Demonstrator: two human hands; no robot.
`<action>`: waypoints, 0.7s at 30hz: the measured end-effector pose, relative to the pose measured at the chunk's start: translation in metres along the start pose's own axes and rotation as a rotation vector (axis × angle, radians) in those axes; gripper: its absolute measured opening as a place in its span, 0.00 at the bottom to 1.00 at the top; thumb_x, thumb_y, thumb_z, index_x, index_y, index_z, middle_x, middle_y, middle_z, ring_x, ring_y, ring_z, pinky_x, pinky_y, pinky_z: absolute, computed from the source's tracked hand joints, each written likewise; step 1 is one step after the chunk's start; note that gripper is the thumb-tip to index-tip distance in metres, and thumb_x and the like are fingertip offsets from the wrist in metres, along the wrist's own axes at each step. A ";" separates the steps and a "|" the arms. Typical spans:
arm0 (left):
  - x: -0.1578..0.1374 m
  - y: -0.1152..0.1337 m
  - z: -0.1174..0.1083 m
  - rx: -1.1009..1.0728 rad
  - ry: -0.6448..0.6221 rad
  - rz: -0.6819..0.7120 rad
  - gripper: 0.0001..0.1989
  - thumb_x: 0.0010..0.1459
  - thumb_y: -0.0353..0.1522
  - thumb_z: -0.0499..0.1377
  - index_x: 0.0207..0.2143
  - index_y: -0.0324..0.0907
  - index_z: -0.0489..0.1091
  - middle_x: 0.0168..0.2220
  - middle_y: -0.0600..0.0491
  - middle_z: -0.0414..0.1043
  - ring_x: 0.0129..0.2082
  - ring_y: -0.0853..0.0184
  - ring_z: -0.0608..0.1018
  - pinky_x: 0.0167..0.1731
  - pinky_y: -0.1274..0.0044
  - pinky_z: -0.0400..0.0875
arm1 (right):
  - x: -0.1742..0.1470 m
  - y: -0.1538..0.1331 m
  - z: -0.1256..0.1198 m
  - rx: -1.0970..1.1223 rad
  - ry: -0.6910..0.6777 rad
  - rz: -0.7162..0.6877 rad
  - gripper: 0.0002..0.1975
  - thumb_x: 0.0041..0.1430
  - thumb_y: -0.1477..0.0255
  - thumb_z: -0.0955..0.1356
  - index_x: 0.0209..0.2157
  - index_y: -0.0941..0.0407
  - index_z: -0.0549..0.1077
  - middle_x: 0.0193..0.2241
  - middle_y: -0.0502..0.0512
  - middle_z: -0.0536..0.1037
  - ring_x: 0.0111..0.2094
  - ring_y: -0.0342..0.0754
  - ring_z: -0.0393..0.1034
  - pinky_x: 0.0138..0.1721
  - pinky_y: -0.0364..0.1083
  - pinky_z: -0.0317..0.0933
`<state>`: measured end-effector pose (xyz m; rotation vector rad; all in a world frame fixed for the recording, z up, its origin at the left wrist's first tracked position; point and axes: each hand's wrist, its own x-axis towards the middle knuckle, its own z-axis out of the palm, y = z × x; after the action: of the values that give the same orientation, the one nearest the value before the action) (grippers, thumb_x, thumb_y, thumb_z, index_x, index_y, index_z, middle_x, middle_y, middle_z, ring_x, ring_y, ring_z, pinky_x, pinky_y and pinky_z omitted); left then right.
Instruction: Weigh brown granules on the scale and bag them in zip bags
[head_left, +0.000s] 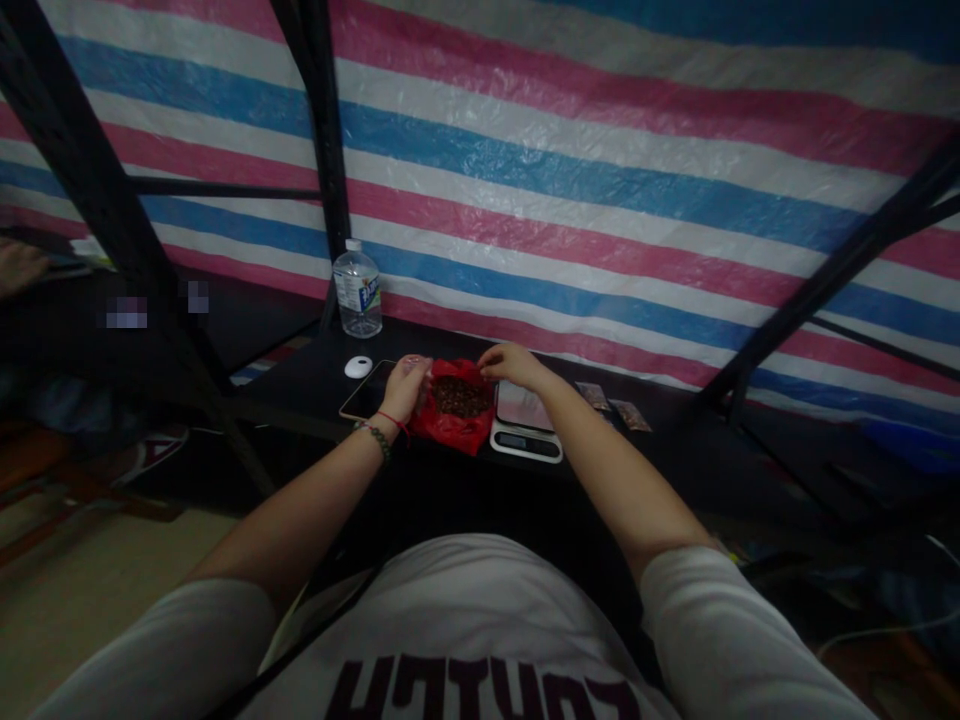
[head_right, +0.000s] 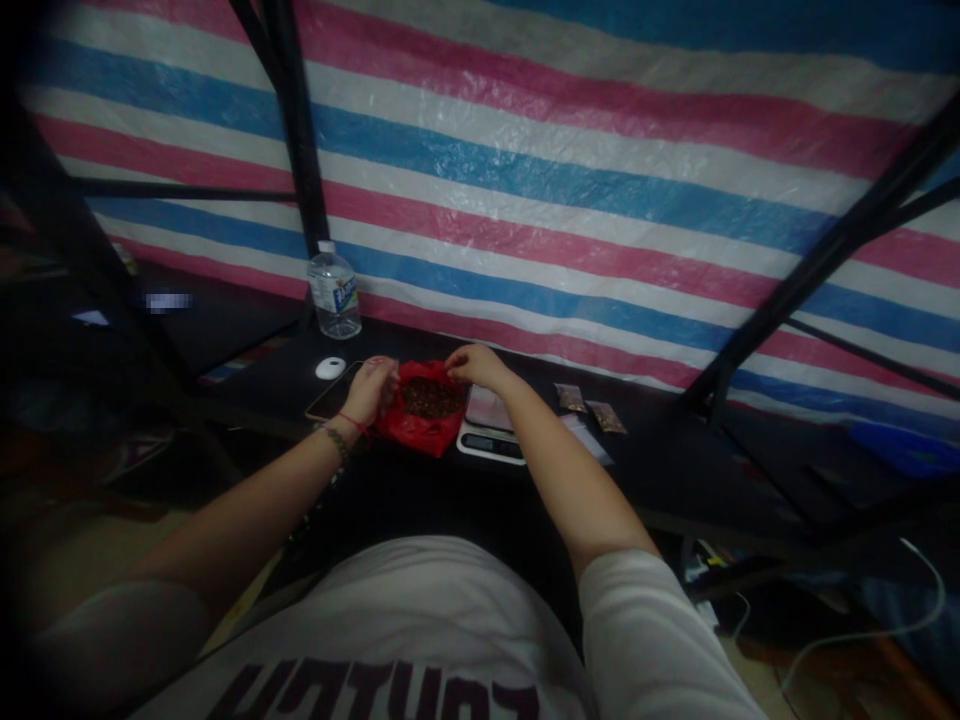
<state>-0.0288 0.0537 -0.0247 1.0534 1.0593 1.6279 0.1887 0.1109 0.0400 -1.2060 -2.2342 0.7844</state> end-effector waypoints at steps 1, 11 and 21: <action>0.000 0.000 0.000 0.025 0.000 0.014 0.15 0.49 0.43 0.61 0.31 0.42 0.65 0.21 0.60 0.64 0.15 0.75 0.64 0.16 0.82 0.56 | -0.004 0.005 -0.009 0.031 0.026 0.026 0.10 0.49 0.77 0.70 0.36 0.59 0.79 0.30 0.53 0.80 0.29 0.43 0.74 0.34 0.41 0.67; -0.010 0.012 0.005 0.471 -0.169 0.362 0.12 0.49 0.39 0.63 0.33 0.42 0.71 0.31 0.52 0.75 0.31 0.66 0.75 0.36 0.76 0.67 | -0.056 0.044 -0.048 -0.185 0.182 0.089 0.10 0.49 0.80 0.70 0.35 0.59 0.79 0.31 0.55 0.81 0.31 0.46 0.74 0.36 0.44 0.67; -0.016 0.025 0.074 0.827 -0.387 0.326 0.20 0.46 0.39 0.65 0.40 0.42 0.66 0.35 0.52 0.74 0.34 0.64 0.76 0.35 0.75 0.69 | -0.063 0.039 -0.031 -0.551 0.229 -0.084 0.11 0.53 0.81 0.68 0.37 0.57 0.79 0.38 0.56 0.81 0.41 0.49 0.74 0.46 0.45 0.64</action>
<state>0.0394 0.0458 0.0156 2.0771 1.3662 1.1245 0.2626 0.0823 0.0277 -1.3438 -2.3552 -0.0206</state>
